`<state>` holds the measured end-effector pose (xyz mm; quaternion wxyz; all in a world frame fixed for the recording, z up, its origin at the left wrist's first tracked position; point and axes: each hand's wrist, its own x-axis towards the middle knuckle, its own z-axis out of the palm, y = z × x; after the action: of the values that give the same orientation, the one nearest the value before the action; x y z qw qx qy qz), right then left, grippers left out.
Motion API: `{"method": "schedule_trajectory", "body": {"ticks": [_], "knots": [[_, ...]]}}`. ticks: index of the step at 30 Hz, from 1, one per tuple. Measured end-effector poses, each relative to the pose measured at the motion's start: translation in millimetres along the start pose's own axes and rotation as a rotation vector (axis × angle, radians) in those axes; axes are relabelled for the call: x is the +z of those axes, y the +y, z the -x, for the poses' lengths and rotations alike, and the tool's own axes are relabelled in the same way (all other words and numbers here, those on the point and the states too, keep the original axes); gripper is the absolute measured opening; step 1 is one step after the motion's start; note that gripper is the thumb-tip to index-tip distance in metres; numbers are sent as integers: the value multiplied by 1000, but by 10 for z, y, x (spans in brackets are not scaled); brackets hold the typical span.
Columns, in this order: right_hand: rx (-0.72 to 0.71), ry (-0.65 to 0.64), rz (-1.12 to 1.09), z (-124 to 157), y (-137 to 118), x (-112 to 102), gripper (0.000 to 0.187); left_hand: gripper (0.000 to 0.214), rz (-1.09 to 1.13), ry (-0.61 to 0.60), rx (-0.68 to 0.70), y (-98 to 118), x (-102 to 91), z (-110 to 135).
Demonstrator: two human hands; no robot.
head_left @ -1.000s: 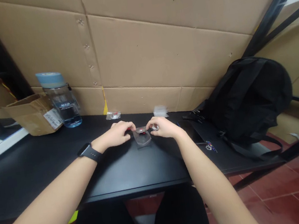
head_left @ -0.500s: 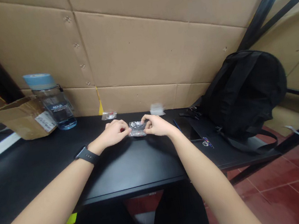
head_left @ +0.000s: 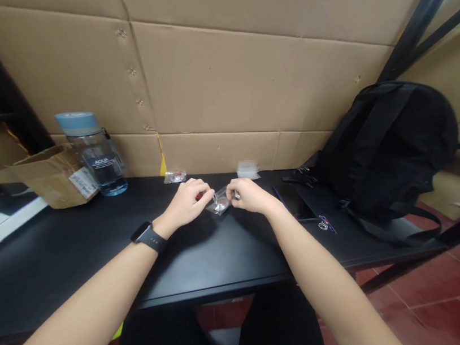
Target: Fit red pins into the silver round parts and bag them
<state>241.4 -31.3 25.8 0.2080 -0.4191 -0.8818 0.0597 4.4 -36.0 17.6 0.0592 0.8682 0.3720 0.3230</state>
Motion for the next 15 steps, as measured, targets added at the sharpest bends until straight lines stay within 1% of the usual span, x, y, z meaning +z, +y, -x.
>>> {"method": "schedule_trajectory", "body": {"ticks": [3, 4, 6, 7, 10, 13, 15], "knots": [[-2, -37, 61, -3, 32, 58, 35, 31, -39, -129, 72, 32, 0, 40], [6, -55, 77, -9, 36, 82, 37, 34, -65, -165, 76, 31, 17, 54], [17, -79, 80, -27, 36, 121, 32, 42, -101, -216, 59, 13, 69, 74], [16, -79, 66, -36, 34, 130, 30, 40, -105, -229, 45, -2, 96, 78], [12, -63, -29, -46, 27, 108, 32, 27, -95, -207, -8, -54, 143, 68], [58, -62, -185, -25, 22, 45, 31, 27, -82, -143, -57, -107, 135, 49], [91, -55, -267, -6, 19, 18, 29, 29, -76, -122, -79, -143, 130, 47]]}}
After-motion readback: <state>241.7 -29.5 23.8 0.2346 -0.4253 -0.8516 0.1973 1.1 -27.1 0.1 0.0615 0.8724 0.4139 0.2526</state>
